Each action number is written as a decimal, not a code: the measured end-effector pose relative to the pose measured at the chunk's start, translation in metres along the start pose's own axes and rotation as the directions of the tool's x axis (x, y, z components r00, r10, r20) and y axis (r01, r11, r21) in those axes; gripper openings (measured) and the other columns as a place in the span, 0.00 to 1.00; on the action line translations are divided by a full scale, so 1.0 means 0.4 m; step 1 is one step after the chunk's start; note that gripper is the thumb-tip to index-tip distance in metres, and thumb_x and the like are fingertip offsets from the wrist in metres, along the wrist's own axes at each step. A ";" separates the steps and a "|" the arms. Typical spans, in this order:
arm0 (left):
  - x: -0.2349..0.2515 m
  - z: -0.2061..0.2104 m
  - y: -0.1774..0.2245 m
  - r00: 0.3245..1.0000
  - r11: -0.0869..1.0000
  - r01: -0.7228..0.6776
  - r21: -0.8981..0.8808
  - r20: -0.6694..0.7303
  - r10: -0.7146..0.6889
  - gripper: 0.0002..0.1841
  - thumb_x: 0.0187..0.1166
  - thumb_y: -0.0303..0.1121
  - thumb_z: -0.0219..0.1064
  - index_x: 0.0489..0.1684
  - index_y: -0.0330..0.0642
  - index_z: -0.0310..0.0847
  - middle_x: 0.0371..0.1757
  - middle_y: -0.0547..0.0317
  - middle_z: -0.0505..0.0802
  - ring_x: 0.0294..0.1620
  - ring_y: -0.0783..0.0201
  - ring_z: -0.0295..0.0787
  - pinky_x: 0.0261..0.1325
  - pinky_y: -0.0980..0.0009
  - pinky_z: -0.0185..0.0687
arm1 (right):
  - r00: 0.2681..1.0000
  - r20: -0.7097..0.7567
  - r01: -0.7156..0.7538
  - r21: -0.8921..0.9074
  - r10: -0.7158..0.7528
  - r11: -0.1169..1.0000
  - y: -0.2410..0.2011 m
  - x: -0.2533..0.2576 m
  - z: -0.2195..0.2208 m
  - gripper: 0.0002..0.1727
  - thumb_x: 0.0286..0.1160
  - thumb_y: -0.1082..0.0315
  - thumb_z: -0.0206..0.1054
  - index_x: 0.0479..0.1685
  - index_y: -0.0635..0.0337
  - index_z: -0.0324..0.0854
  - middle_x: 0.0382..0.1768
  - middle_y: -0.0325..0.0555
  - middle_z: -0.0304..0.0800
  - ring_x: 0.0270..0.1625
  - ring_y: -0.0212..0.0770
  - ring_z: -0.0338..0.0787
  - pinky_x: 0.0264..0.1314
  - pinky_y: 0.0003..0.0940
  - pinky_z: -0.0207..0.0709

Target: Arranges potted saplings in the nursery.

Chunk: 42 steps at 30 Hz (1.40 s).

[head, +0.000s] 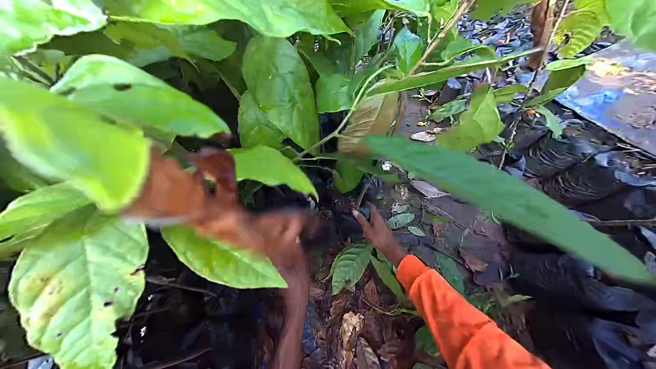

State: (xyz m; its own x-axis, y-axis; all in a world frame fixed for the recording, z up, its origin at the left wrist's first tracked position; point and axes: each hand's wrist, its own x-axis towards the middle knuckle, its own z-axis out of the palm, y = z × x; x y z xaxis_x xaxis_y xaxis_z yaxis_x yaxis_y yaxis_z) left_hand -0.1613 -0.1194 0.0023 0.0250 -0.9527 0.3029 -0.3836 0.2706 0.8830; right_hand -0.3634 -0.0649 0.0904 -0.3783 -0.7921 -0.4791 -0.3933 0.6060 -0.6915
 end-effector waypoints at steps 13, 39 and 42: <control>0.102 -0.075 -0.102 0.629 0.632 0.707 0.317 0.127 -0.767 0.34 0.94 0.55 0.43 0.63 0.26 0.77 0.39 0.38 0.92 0.34 0.49 0.95 0.40 0.52 0.92 | 0.982 -0.183 0.082 0.154 -0.054 0.985 0.180 0.204 0.117 0.41 0.89 0.44 0.56 0.90 0.64 0.55 0.71 0.69 0.81 0.69 0.62 0.87 0.72 0.59 0.77; 0.017 0.040 0.000 0.478 0.404 0.721 -0.563 -0.019 -0.878 0.21 0.98 0.38 0.37 0.66 0.26 0.62 0.38 0.44 0.79 0.27 0.55 0.87 0.36 0.59 0.92 | 0.978 -0.194 0.096 0.101 -0.075 0.990 0.188 0.217 0.114 0.40 0.89 0.43 0.55 0.89 0.65 0.57 0.72 0.68 0.81 0.74 0.62 0.83 0.79 0.57 0.72; 0.002 0.068 0.029 0.477 0.385 0.676 -0.629 -0.026 -0.878 0.22 0.98 0.38 0.35 0.67 0.25 0.63 0.41 0.43 0.80 0.31 0.56 0.88 0.41 0.60 0.92 | 0.979 -0.188 0.104 0.110 -0.082 0.989 0.187 0.216 0.114 0.41 0.89 0.44 0.56 0.90 0.65 0.56 0.73 0.69 0.80 0.75 0.62 0.82 0.79 0.57 0.71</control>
State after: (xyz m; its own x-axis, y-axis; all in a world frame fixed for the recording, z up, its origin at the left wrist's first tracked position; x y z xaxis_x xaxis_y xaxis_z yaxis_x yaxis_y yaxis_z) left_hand -0.1909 -0.1209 0.0029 0.3725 -0.6887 -0.6220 0.4494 -0.4525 0.7702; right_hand -0.3873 -0.0912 -0.0273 -0.4957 -0.8110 -0.3107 -0.3362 0.5090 -0.7924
